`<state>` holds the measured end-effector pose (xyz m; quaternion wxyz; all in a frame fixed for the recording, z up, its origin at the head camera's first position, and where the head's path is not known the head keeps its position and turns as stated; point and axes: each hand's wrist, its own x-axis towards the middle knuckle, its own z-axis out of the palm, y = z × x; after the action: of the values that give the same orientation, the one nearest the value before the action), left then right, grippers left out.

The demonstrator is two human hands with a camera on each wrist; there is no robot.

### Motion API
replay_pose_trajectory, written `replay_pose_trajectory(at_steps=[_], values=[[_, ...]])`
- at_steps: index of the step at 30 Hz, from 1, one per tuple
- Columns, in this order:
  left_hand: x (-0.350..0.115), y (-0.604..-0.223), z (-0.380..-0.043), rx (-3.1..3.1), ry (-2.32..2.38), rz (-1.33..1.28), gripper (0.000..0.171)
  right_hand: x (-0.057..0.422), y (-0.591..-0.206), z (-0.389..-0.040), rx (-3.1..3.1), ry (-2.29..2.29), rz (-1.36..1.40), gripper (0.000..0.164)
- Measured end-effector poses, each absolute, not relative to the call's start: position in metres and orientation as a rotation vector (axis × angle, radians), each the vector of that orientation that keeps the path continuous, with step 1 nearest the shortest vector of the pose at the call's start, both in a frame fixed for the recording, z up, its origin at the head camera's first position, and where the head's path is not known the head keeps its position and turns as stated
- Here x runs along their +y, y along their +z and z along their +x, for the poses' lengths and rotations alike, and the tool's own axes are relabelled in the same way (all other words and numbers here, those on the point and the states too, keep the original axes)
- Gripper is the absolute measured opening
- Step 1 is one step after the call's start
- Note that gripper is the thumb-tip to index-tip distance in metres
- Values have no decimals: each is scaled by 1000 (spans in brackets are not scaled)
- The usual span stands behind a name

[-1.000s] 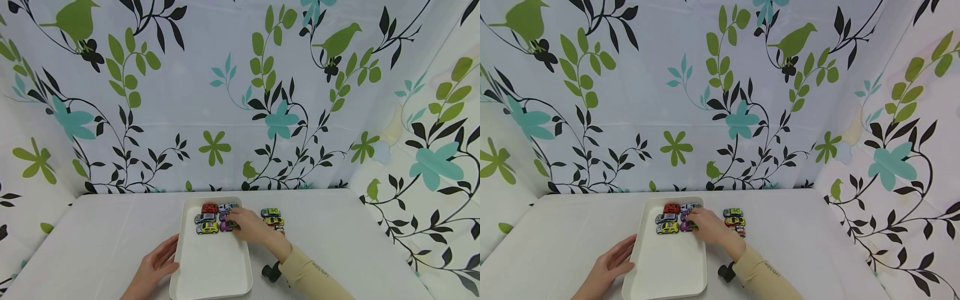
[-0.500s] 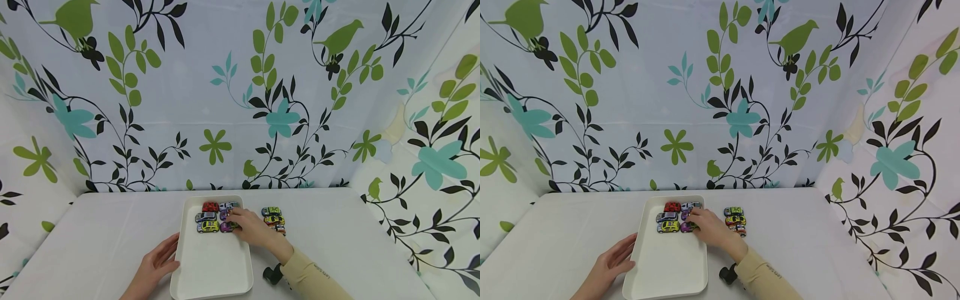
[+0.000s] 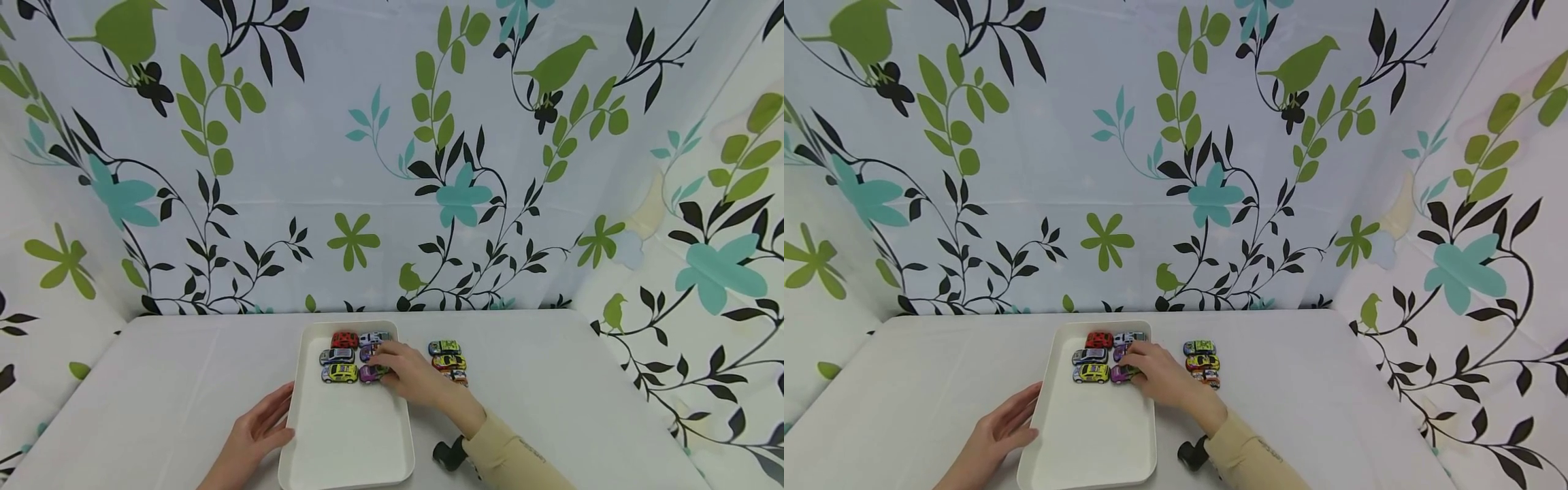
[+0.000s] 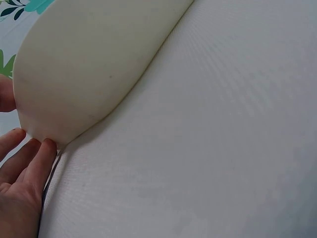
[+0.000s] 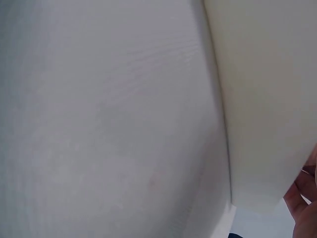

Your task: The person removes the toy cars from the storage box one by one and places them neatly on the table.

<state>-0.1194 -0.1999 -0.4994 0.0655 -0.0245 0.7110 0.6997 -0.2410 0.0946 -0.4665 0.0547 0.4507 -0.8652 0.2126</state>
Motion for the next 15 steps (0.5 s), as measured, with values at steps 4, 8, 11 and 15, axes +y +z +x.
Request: replay_pose_trajectory(at_steps=[4, 8, 11, 15], values=[[-200, -498, -119, 2144, 2111, -71, 72, 98, -457, -235, -2631, 654, 1332, 32], [-200, -499, -119, 2134, 2113, -69, 72, 103, -449, -230, -2584, 708, 1284, 33], [-200, -500, -119, 2130, 2114, -65, 72, 109, -447, -229, -2534, 745, 1246, 33], [-201, -501, -119, 2125, 2114, -59, 72, 118, -448, -229, -2509, 789, 1200, 34]])
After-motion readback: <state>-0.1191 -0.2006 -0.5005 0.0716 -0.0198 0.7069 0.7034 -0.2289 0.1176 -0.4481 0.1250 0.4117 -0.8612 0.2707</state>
